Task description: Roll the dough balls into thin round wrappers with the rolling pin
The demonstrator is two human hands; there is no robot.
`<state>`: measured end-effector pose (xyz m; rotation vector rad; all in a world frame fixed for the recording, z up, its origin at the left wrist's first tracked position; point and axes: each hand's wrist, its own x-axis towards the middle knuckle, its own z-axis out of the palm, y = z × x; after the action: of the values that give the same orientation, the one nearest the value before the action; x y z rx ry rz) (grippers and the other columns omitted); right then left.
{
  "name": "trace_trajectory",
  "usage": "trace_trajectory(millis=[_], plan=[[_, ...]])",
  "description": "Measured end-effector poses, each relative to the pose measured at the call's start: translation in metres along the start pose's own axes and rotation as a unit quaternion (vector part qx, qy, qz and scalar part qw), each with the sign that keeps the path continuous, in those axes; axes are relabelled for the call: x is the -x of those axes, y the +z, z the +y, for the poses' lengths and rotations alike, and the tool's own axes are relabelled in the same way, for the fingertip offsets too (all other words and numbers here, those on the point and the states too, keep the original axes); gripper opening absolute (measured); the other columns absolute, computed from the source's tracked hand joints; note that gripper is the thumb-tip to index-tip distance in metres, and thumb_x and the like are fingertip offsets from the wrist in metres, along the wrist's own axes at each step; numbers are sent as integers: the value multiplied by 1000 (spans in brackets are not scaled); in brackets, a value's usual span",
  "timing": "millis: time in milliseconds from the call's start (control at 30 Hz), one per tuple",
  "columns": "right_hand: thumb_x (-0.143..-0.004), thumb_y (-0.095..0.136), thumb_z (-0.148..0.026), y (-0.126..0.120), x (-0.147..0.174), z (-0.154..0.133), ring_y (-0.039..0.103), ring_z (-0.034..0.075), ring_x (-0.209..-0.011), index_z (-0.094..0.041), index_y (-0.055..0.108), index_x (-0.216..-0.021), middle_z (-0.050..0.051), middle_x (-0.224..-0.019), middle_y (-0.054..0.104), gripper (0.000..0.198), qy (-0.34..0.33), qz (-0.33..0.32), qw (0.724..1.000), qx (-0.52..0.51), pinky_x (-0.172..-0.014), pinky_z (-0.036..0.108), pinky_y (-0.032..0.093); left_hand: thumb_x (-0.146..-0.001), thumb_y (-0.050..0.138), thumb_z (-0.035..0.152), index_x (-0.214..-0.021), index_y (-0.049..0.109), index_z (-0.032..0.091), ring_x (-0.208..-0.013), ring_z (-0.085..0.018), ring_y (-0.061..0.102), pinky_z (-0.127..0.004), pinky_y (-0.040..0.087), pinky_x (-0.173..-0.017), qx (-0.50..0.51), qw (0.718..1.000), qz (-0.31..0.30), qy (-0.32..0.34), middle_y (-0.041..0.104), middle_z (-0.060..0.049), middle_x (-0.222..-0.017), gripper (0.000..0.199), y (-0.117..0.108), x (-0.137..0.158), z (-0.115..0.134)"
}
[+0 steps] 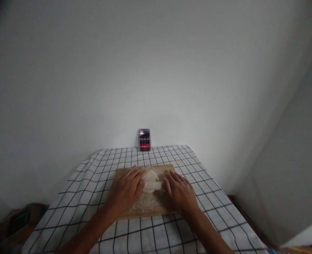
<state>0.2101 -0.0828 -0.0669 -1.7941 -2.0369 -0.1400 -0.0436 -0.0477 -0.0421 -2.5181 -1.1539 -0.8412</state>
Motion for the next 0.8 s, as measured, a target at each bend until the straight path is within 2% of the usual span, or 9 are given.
trace_trajectory(millis=[167,267,367,433,533,700,800], plan=[[-117,32,-41,-1,12,-2,57,30,-158,-25,73,-153,9,-166,64,57,1,1,1000,-13,-134,53,44,-117,42,34,-157,66,20,-157,-30,60,-51,50,-134,7,998,-55,-35,70,-11,-162,49,-6,12,7],[-117,32,-45,-3,18,-4,50,30,-163,-28,68,-159,6,-170,60,58,7,-12,1000,-11,-139,55,37,-117,41,35,-164,60,22,-160,-30,57,-54,49,-135,23,995,-78,-51,64,-10,-168,52,-6,19,7],[-117,31,-45,-3,14,-2,49,29,-164,-29,72,-155,5,-170,60,57,10,-23,1000,-16,-138,52,39,-116,42,36,-165,59,23,-162,-30,53,-53,47,-136,29,994,-86,-53,61,-9,-171,53,-8,15,7],[-118,30,-43,-3,2,0,52,28,-161,-30,76,-148,4,-168,63,56,14,-32,999,-28,-135,47,43,-116,44,34,-163,61,21,-160,-30,55,-52,45,-137,27,993,-96,-57,64,-10,-168,52,-10,3,7],[-120,28,-39,-4,-26,3,54,25,-160,-29,78,-144,5,-165,66,56,17,-48,998,-37,-135,44,41,-114,47,31,-157,66,21,-151,-31,64,-51,47,-135,18,989,-124,-79,73,-11,-157,49,-10,-26,2],[-121,31,-42,-9,-77,10,40,31,-169,-25,69,-157,11,-176,53,55,37,-92,995,5,-137,55,34,-112,47,28,-148,73,20,-142,-30,70,-46,50,-129,11,978,-166,-125,78,-13,-149,44,8,-65,-22],[-121,31,-43,-8,-104,17,40,30,-169,-25,69,-155,12,-176,54,54,20,-121,992,5,-134,54,37,-113,46,29,-148,72,19,-147,-29,67,-43,48,-130,24,967,-196,-160,75,-13,-154,45,21,-80,-39]])
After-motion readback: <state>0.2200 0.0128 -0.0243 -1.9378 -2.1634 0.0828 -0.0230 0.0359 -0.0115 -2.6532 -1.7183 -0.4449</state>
